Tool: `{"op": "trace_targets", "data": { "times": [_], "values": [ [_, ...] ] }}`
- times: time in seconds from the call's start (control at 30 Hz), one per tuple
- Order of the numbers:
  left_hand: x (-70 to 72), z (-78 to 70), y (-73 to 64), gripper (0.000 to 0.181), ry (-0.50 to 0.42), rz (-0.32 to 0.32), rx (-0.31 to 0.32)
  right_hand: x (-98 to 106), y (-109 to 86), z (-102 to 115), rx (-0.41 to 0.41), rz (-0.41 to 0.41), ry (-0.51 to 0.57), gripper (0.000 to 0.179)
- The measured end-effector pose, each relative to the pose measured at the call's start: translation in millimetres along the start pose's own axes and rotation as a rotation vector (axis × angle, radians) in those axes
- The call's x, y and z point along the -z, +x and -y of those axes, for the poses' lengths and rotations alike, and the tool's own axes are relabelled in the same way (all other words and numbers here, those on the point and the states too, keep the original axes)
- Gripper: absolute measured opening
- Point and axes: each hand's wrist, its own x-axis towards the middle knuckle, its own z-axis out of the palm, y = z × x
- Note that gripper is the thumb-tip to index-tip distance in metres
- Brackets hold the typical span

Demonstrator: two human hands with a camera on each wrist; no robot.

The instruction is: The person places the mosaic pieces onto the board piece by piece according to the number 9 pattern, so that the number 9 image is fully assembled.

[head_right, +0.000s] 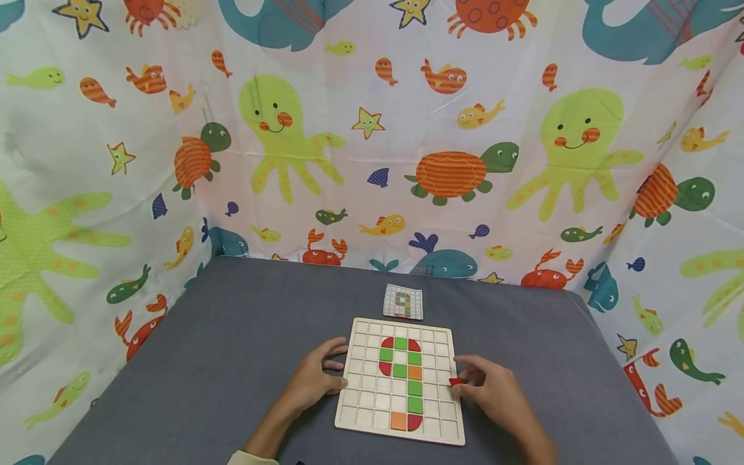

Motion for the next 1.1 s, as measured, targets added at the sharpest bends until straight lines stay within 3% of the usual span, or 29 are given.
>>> {"op": "trace_targets", "data": {
  "times": [0.37,0.7,1.1],
  "values": [
    [0.2,-1.0,-0.3,0.082,0.001,0.004,-0.003,-16,-4.0,20,0.086,0.023,0.028,0.059],
    [-0.1,-0.7,-0.5,0.082,-0.002,0.006,-0.008,-26,-5.6,30,0.260,0.079,0.040,0.053],
    [-0.8,-1.7,-0.5,0.082,0.007,0.002,-0.007,-39,-6.5,47,0.326,0.172,0.069,0.053]
  ]
}}
